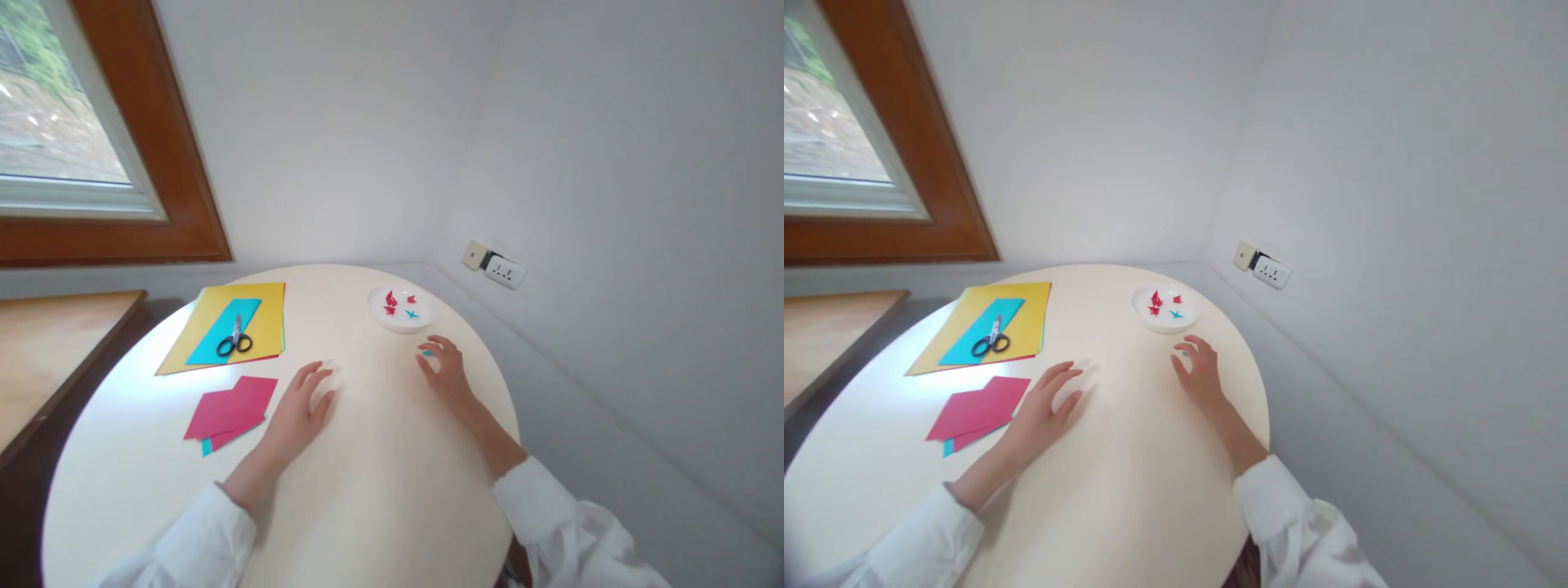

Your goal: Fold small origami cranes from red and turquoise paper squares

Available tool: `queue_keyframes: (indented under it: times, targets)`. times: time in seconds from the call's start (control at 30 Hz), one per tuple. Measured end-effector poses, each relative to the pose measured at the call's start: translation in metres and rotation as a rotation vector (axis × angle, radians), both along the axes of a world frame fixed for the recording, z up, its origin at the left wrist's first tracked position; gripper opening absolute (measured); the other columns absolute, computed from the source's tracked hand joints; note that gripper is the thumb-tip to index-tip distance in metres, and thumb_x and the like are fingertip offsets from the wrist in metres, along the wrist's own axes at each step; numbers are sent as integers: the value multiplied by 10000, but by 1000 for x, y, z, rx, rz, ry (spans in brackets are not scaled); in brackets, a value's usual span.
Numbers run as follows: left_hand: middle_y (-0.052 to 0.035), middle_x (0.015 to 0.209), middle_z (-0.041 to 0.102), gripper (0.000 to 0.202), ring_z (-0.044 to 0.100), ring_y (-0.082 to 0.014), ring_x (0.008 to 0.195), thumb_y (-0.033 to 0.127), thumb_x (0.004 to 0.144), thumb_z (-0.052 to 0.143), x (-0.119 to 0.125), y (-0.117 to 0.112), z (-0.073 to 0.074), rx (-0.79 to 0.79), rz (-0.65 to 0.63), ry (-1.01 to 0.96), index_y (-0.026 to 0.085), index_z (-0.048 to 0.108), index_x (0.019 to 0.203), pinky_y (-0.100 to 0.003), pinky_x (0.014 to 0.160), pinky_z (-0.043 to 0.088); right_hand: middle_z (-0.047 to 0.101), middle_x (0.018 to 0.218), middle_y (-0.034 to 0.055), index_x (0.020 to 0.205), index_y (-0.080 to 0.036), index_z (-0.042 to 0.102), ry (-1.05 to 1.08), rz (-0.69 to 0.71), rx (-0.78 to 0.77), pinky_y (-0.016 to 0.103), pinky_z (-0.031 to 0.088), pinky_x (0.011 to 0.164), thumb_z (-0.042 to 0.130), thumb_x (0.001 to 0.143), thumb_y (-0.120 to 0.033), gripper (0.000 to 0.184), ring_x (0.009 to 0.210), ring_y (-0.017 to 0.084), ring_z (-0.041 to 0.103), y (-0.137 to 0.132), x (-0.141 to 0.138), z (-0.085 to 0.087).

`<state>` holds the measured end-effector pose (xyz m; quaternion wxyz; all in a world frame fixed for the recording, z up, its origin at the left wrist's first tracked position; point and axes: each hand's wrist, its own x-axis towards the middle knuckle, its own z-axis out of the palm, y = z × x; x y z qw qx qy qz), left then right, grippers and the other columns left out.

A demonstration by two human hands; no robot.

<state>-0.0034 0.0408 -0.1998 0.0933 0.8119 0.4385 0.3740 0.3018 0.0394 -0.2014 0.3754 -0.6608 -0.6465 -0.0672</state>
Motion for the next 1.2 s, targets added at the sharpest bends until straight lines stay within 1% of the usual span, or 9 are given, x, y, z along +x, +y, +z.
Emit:
queue_keyframes:
  times: [0.1,0.2,0.47,0.67,0.87,0.97,1.07,1.13,1.2]
  targets:
    - [-173,1433,415,539,377,-316,1332,453,886,431,-6,-19,4,70,-137,303,166,424,1342,-538,1085,293,380,1462,117,1327,-254,467,-343,304,-173,506,268,1064,410,894,-464,484,1356,295,325,-21,-31,0]
    - [-159,1479,352,584,270,-305,1389,483,915,348,-11,-37,4,38,-212,497,174,333,1411,-544,1115,209,294,1511,126,1421,-263,328,-518,435,-261,529,215,1091,336,910,-520,572,1401,299,243,-32,-50,-1]
    - [-153,1491,323,632,274,-281,1390,530,923,255,-17,-47,-8,-78,-172,552,161,282,1435,-514,1132,144,307,1508,98,1431,-303,296,-581,509,-370,524,235,1103,320,914,-527,564,1398,285,267,-31,-71,-16]
    - [-145,1502,305,632,265,-274,1395,530,920,270,-16,-48,-6,-97,-174,524,175,262,1442,-512,1136,137,333,1493,97,1424,-314,310,-556,502,-454,551,258,1094,337,907,-521,558,1385,293,292,-32,-77,-13]
    - [-174,1442,407,547,343,-281,1358,472,906,371,-14,-49,0,-131,-174,424,162,399,1356,-511,1119,234,368,1474,102,1397,-287,375,-528,509,-415,562,279,1083,369,905,-485,529,1369,292,328,-32,-74,-14]
    - [-179,1353,493,403,499,-268,1230,334,875,448,-34,-41,7,-171,57,213,149,514,1226,-432,1017,421,458,1416,124,1338,-225,466,-480,515,-361,552,317,1069,383,909,-440,487,1321,283,413,-31,-73,-17]
    - [-163,1301,513,342,514,-283,1200,295,861,453,-77,-30,14,-190,306,58,175,539,1170,-460,986,442,529,1350,144,1285,-159,519,-422,561,-300,490,367,1056,358,924,-357,442,1257,250,494,-27,-84,-19]
    - [-196,1357,442,501,430,-339,1274,397,810,544,-108,-24,14,-247,390,62,162,484,1248,-509,1014,396,552,1326,147,1270,-149,529,-378,589,-283,467,382,1047,346,926,-313,423,1240,238,510,-21,-104,-17]
    - [-206,1459,307,722,335,-373,1336,488,739,622,-131,-22,11,-353,356,91,190,379,1349,-530,1013,384,546,1331,149,1279,-147,521,-327,601,-312,480,353,1062,366,912,-275,419,1265,253,484,-13,-134,-13]
